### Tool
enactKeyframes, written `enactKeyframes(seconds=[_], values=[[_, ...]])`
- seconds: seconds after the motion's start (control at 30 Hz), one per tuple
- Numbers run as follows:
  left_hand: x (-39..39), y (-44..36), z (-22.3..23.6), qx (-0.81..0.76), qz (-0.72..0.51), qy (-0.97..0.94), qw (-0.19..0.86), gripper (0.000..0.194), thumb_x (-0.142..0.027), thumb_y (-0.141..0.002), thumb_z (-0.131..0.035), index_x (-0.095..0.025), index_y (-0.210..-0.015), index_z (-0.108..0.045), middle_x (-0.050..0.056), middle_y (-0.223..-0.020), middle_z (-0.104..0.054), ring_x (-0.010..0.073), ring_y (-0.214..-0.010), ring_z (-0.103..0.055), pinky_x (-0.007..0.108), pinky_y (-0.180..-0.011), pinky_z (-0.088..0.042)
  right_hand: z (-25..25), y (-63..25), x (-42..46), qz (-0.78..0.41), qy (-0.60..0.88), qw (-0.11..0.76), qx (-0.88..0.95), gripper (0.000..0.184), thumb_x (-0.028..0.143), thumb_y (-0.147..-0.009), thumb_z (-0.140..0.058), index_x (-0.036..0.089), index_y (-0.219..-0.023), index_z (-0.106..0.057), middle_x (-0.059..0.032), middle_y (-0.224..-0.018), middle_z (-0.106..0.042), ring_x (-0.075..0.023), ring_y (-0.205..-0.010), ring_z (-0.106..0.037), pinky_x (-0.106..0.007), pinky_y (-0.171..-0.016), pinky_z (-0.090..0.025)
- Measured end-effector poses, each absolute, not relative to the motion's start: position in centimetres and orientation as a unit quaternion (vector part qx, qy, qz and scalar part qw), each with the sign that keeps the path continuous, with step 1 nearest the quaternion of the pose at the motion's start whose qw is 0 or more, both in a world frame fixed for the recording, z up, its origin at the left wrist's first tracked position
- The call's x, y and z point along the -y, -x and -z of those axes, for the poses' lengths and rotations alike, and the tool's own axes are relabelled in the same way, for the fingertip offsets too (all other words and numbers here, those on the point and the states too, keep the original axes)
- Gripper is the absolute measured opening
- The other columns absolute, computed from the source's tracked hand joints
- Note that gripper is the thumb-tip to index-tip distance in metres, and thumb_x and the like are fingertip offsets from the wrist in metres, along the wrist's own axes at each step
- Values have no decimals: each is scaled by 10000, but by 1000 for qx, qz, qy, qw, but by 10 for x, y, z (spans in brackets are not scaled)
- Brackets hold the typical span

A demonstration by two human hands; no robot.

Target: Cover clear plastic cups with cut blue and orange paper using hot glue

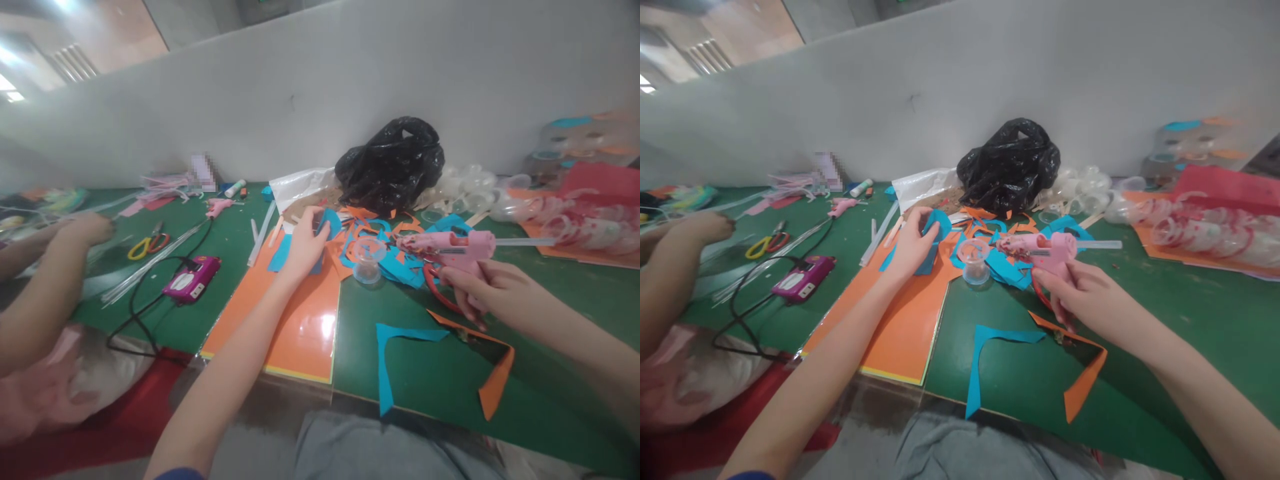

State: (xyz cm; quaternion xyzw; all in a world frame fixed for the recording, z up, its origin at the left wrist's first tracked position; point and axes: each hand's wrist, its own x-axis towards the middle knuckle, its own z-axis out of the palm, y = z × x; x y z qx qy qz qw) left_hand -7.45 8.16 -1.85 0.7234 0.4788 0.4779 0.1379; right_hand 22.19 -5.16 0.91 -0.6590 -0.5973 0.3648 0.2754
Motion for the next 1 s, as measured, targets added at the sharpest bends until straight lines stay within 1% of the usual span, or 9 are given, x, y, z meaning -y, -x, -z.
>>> enactKeyframes(seconds=[0.1,0.2,0.3,0.43,0.6,0.73,0.9,1.0], values=[[-82,74,18,-477,-480,-724,135,163,-152,-896,-560,-229,-1039,-547,34,-1031,-657,190,-952,-613,355,-908,-491,-7,-224,51,-360,658,275,602,601,804,-739,-576,260,-493,-511,-10,-443,-595,-156,-407,-557,-328,-551,-521],[-81,74,18,-474,-482,-724,134,160,-148,-893,-565,-227,-1031,-549,36,-1032,-657,190,-949,-616,354,-909,-493,-3,-225,50,-360,655,281,601,612,820,-742,-582,261,-507,-500,-8,-436,-598,-157,-394,-549,-330,-539,-512],[-81,74,18,-473,-484,-724,135,162,-144,-892,-569,-223,-1032,-550,37,-1031,-657,191,-947,-618,354,-902,-493,-2,-225,50,-367,656,285,595,632,851,-720,-592,263,-513,-486,-7,-429,-592,-160,-387,-548,-330,-521,-504],[-81,74,18,-474,-483,-724,133,165,-138,-894,-568,-230,-1029,-546,34,-1033,-658,190,-960,-618,352,-906,-489,-5,-223,51,-364,657,281,597,671,896,-697,-566,253,-513,-526,-10,-434,-586,-156,-399,-551,-331,-542,-507],[-82,73,18,-476,-479,-724,138,174,-123,-887,-568,-229,-1022,-540,29,-1030,-654,189,-957,-614,347,-906,-488,-3,-226,52,-357,657,273,605,676,885,-741,-538,242,-534,-550,-14,-447,-599,-154,-416,-554,-328,-555,-499],[-82,74,18,-471,-483,-726,137,180,-118,-885,-569,-220,-1031,-543,34,-1035,-652,188,-967,-615,344,-915,-486,1,-228,51,-366,653,275,604,640,844,-767,-565,244,-547,-522,-5,-441,-601,-152,-414,-561,-315,-553,-495],[-83,75,20,-464,-485,-730,132,174,-129,-895,-573,-220,-1041,-548,33,-1037,-651,184,-960,-614,340,-904,-490,0,-228,52,-380,656,285,587,627,849,-727,-588,252,-549,-516,-10,-430,-601,-166,-424,-589,-310,-554,-515],[-84,75,21,-465,-484,-730,132,178,-125,-897,-572,-226,-1040,-544,31,-1030,-653,180,-949,-614,342,-904,-492,-4,-226,52,-383,656,295,579,616,840,-706,-615,248,-553,-540,-6,-454,-612,-166,-432,-611,-302,-554,-522]])
